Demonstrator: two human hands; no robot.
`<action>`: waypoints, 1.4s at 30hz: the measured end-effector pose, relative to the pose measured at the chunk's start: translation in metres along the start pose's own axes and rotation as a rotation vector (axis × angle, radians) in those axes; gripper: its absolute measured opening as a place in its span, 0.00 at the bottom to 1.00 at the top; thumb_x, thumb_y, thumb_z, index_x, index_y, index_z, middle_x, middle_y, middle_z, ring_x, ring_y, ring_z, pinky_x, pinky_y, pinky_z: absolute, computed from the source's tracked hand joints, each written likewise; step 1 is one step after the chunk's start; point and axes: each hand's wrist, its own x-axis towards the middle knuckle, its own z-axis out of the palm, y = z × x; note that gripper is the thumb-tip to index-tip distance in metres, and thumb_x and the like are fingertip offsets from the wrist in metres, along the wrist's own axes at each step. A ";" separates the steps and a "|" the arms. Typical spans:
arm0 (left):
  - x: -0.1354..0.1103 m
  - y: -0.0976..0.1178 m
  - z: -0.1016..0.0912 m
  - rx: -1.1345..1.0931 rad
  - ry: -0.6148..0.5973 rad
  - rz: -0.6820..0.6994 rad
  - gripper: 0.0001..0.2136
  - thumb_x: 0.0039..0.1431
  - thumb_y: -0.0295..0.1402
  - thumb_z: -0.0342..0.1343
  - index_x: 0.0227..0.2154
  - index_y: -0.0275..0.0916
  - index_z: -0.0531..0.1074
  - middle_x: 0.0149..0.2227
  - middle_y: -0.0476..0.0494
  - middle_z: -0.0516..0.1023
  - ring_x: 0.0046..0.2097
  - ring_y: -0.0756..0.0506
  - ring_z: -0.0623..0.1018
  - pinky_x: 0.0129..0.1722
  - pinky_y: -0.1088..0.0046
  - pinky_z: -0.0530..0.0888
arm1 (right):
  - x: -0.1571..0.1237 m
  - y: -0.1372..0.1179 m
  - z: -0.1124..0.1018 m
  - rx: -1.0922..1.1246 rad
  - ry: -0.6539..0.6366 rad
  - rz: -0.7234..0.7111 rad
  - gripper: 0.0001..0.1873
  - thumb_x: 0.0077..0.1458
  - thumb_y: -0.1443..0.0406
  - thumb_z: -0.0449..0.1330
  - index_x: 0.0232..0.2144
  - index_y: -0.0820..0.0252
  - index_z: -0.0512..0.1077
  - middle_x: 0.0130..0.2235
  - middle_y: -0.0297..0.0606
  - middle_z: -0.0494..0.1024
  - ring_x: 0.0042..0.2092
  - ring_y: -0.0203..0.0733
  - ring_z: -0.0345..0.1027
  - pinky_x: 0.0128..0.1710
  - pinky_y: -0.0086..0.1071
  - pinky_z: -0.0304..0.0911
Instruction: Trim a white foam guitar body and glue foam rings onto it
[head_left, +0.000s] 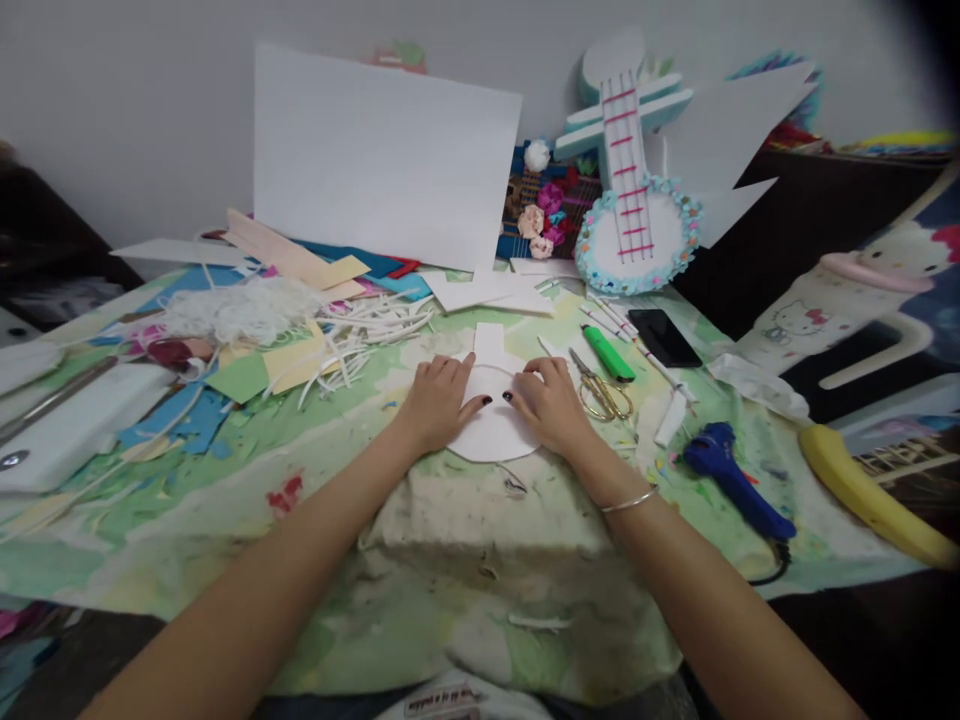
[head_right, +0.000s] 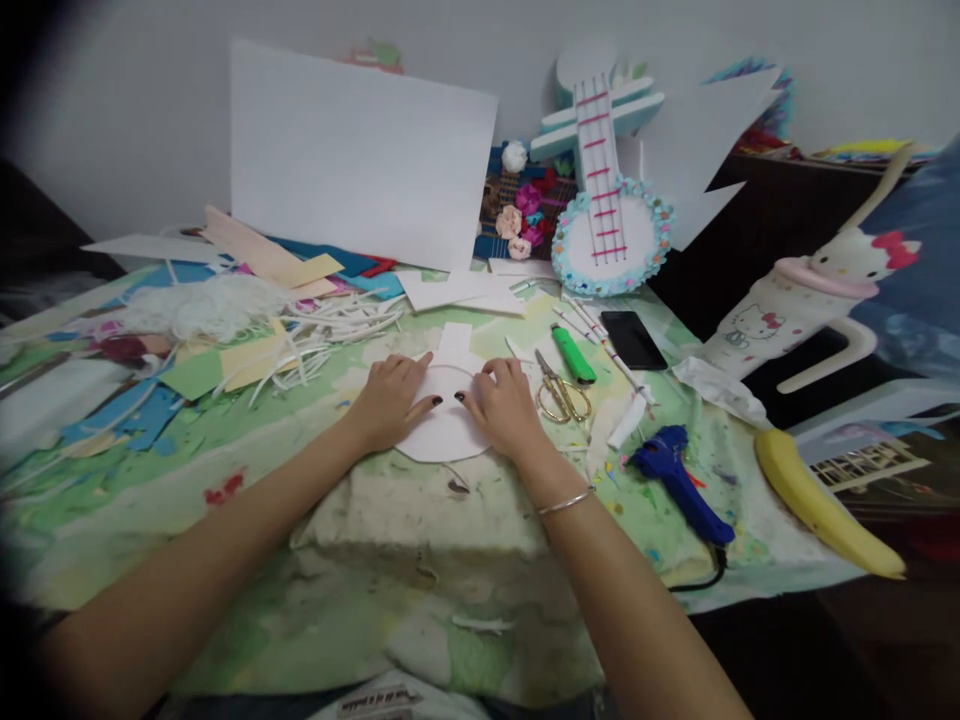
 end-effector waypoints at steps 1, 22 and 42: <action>0.000 0.000 0.000 -0.003 -0.001 -0.002 0.29 0.62 0.45 0.38 0.58 0.28 0.53 0.51 0.28 0.66 0.52 0.35 0.62 0.48 0.58 0.58 | 0.000 0.000 0.001 0.003 0.001 -0.001 0.20 0.59 0.56 0.48 0.40 0.64 0.71 0.44 0.50 0.67 0.48 0.51 0.52 0.47 0.45 0.55; 0.023 0.025 -0.003 0.096 -0.004 -0.108 0.19 0.63 0.38 0.41 0.51 0.35 0.64 0.47 0.34 0.69 0.50 0.36 0.64 0.45 0.56 0.59 | 0.003 0.001 0.005 -0.132 -0.178 0.078 0.27 0.59 0.51 0.43 0.57 0.52 0.60 0.60 0.45 0.56 0.56 0.57 0.45 0.48 0.51 0.49; 0.025 0.031 -0.002 0.071 0.061 -0.135 0.16 0.63 0.36 0.40 0.45 0.37 0.68 0.45 0.36 0.70 0.47 0.37 0.67 0.44 0.54 0.58 | 0.004 0.002 0.006 -0.119 -0.166 0.109 0.25 0.59 0.52 0.45 0.55 0.50 0.63 0.59 0.46 0.57 0.59 0.56 0.43 0.50 0.52 0.51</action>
